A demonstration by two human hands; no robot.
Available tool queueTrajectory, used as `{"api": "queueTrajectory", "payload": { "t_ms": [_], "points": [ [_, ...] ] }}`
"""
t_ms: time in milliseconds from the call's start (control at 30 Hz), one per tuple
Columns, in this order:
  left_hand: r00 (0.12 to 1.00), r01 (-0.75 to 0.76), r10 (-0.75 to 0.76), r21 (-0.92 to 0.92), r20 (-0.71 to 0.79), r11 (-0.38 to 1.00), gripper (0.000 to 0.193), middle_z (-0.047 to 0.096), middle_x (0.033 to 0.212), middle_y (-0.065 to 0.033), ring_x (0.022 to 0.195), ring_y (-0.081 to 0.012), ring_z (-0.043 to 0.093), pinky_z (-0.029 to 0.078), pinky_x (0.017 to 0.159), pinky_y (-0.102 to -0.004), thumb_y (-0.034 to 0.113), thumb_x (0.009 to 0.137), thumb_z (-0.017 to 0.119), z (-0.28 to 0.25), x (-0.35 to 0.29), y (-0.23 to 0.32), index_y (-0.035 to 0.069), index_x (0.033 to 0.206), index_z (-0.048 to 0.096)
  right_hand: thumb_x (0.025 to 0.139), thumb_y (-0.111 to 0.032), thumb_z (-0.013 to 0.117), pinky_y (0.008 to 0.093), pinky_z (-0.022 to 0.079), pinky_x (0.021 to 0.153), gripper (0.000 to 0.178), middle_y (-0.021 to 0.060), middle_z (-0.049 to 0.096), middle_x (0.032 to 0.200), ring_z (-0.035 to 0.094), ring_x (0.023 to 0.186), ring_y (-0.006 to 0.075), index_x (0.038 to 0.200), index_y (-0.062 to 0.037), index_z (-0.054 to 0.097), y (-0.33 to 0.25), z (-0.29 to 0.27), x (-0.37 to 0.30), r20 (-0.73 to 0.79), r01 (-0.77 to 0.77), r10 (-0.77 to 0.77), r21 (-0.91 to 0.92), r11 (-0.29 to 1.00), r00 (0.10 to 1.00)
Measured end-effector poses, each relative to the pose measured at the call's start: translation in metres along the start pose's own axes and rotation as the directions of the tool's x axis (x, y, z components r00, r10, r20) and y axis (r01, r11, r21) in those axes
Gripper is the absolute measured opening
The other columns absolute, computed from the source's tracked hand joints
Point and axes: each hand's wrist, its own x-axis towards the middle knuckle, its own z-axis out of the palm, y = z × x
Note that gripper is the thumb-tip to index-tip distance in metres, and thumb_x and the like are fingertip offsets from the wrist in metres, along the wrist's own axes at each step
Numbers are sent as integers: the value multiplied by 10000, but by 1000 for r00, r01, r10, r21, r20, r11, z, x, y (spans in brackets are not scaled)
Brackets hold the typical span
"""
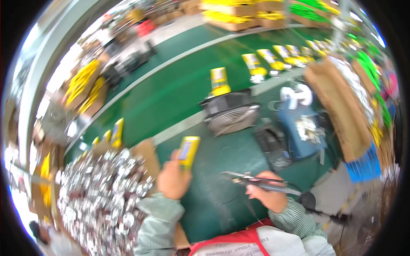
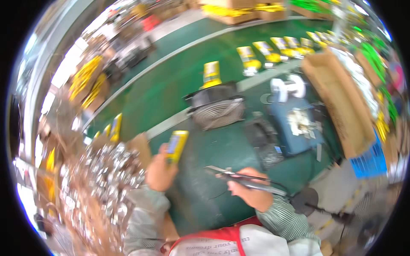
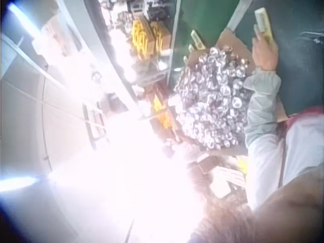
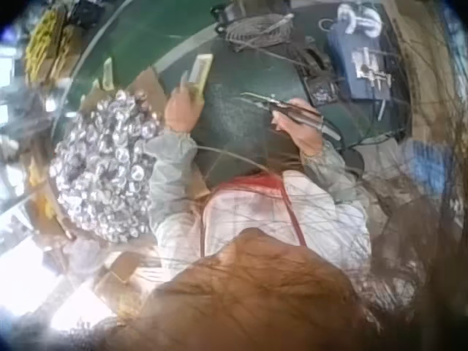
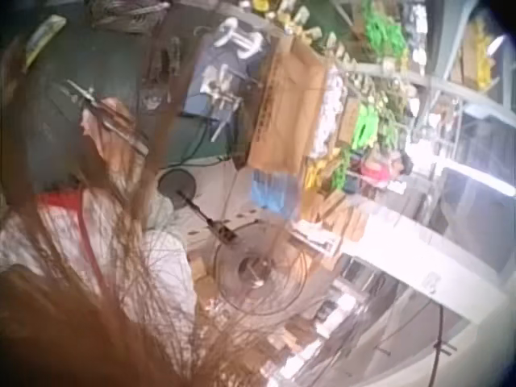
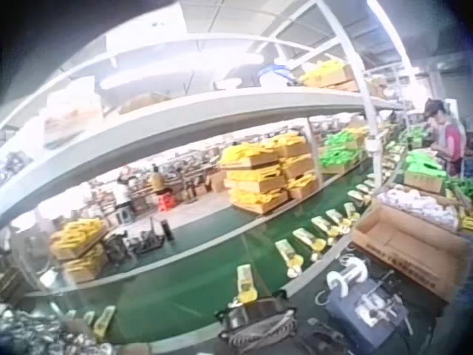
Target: The person solders circuit boards and wires onto flashlight casings using a soldering iron, placing the assembled units onto the conveyor belt.
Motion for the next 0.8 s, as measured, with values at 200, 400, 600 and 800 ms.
{"api": "queueTrajectory", "payload": {
  "t_ms": [200,400,600,800],
  "points": [
    [994,-14,20,-53,111,998,627,530,818,-172,737,-327,574,475,614,-411,220,733,650,-5,-78,45,39,1285,413,795,20,612,259,533,542,167,153,625,745,627,620,155,893,44,479,-4,10,-8,4,-29,29,-26,999,1000],
    [994,80,-80,-1,-72,997,484,569,842,-147,779,-306,562,459,690,-408,281,737,677,-15,-76,-2,22,1113,518,794,27,609,263,537,542,177,152,616,767,631,648,161,902,46,471,-4,6,-18,16,-54,54,-14,998,998],
    [917,389,-368,146,-152,910,334,604,864,-179,802,-363,593,463,682,-441,299,765,656,-18,-22,-105,23,901,526,791,23,615,260,538,544,168,141,618,770,631,657,158,896,43,485,-5,12,-22,20,-57,58,-15,998,998],
    [917,359,-389,-252,-83,899,234,639,697,-164,640,-301,622,476,592,-366,212,785,621,-14,-18,-106,-13,842,644,784,26,603,263,533,532,162,151,613,746,626,637,160,896,44,488,-4,12,-21,35,-60,61,-38,997,998]
  ]
}}
